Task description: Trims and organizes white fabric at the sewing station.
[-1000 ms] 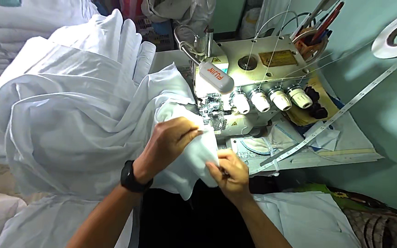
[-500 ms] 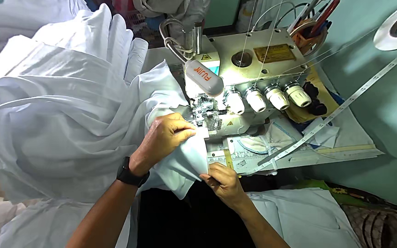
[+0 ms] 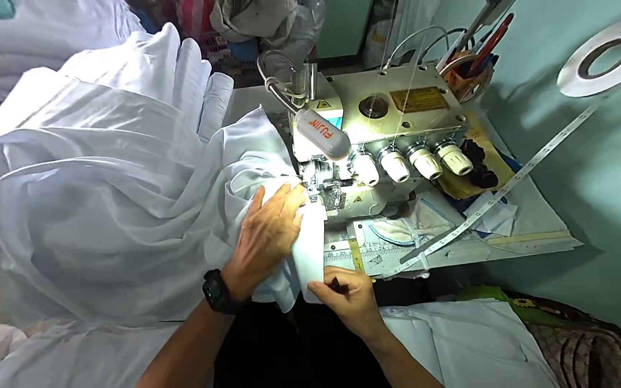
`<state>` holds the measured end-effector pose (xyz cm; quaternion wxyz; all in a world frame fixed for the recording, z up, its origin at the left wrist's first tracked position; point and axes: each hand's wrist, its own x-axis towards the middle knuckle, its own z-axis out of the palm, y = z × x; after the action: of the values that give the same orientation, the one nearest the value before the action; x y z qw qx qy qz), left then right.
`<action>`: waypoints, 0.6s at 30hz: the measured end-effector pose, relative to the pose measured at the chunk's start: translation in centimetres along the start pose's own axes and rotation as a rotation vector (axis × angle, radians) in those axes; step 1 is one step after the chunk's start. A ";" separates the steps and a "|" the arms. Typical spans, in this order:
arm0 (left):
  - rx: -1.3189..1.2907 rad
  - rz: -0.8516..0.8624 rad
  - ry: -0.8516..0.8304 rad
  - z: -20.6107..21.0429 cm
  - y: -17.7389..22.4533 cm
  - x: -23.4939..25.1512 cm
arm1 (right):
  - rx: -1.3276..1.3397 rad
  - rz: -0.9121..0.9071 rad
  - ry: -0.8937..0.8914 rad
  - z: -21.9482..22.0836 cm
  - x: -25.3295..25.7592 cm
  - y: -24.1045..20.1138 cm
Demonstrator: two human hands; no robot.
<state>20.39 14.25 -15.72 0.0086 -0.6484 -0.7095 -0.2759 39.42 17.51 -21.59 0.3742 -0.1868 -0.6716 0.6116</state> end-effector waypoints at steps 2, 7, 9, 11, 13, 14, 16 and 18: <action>-0.067 -0.010 -0.078 -1.0 -1.4 1.1 | 0.098 0.126 0.055 0.6 0.8 0.0; -0.089 0.088 0.098 -0.7 -0.7 -1.1 | 0.331 0.234 0.208 1.3 3.0 -1.4; -0.035 0.143 0.185 1.7 0.5 -4.5 | 0.446 0.241 0.239 1.3 3.8 -2.7; 0.245 0.135 0.248 3.8 -0.9 -7.8 | 0.475 0.233 0.271 1.4 4.3 -4.0; 0.457 0.026 0.353 2.3 -3.4 -10.5 | 0.445 0.216 0.280 1.6 4.4 -4.3; 0.514 -0.012 0.389 0.3 -4.4 -11.4 | 0.413 0.216 0.279 1.8 4.3 -3.9; 0.648 0.008 0.384 -3.7 -6.1 -12.8 | 0.288 0.227 0.276 2.5 4.1 -2.0; 0.598 0.087 0.214 -5.0 -7.4 -14.2 | 0.220 0.298 0.300 3.0 4.2 0.0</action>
<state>14.12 -0.81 -19.54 0.2853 -0.6142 -0.7257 -0.1212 34.52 18.43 -20.38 0.3935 -0.3309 -0.5027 0.6950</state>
